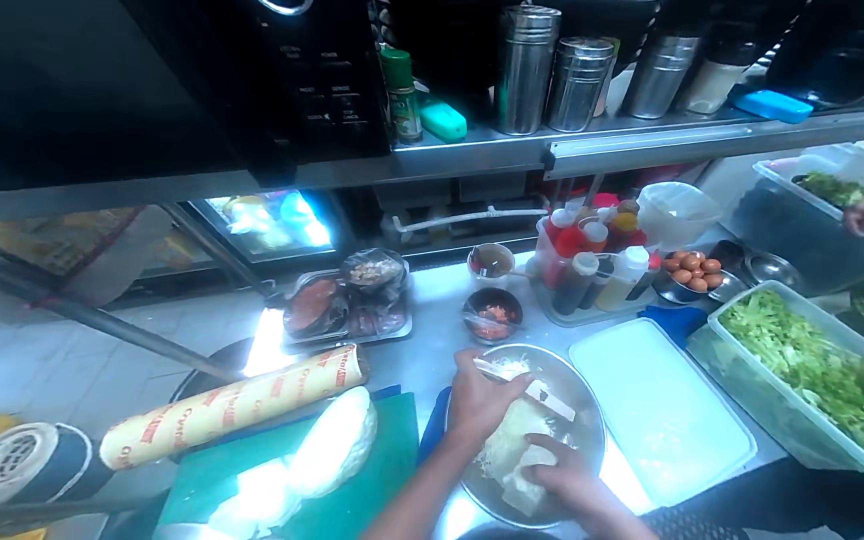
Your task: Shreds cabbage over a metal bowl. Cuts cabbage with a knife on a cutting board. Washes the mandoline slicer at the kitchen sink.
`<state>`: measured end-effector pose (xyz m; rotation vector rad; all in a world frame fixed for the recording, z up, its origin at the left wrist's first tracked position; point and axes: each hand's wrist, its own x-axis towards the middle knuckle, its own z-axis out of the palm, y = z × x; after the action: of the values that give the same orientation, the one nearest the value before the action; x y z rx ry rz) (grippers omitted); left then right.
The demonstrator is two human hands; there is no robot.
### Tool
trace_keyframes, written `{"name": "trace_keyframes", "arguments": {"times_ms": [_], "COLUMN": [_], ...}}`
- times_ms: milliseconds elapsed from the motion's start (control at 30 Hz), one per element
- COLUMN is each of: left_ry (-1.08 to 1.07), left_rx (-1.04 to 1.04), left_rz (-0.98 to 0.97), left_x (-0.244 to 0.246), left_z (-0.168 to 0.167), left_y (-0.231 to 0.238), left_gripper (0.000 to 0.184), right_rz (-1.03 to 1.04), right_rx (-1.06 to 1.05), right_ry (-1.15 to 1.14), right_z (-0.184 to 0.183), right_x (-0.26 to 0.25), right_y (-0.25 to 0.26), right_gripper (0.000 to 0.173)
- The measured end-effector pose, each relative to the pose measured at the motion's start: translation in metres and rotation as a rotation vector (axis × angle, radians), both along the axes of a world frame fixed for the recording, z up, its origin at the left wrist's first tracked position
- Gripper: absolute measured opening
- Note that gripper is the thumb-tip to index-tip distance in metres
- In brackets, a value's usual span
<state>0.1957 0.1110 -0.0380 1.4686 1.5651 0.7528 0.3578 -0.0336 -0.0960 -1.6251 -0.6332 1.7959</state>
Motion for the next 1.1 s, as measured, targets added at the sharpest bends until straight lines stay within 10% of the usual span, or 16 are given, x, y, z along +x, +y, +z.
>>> {"name": "trace_keyframes", "arguments": {"times_ms": [233, 467, 767, 1100], "left_ry": [-0.092, -0.109, -0.135, -0.013], "left_rx": [-0.051, -0.014, 0.127, 0.170], "left_rz": [0.037, 0.034, -0.086, -0.148], "left_x": [-0.005, -0.011, -0.011, 0.001], "left_z": [-0.004, -0.001, -0.017, -0.010], "left_y": [0.010, 0.011, -0.014, -0.023], "left_gripper": [0.102, 0.102, 0.104, 0.109], "right_rz": [-0.086, 0.297, -0.095, -0.033], "right_rx": [-0.073, -0.011, 0.117, 0.160], "right_ry": [-0.031, -0.125, 0.143, 0.163], "right_z": [-0.015, 0.001, 0.005, 0.011], "right_x": [0.005, -0.011, 0.039, 0.038], "right_y": [0.018, 0.013, -0.016, -0.028], "right_gripper": [0.116, 0.095, 0.068, 0.071]}}
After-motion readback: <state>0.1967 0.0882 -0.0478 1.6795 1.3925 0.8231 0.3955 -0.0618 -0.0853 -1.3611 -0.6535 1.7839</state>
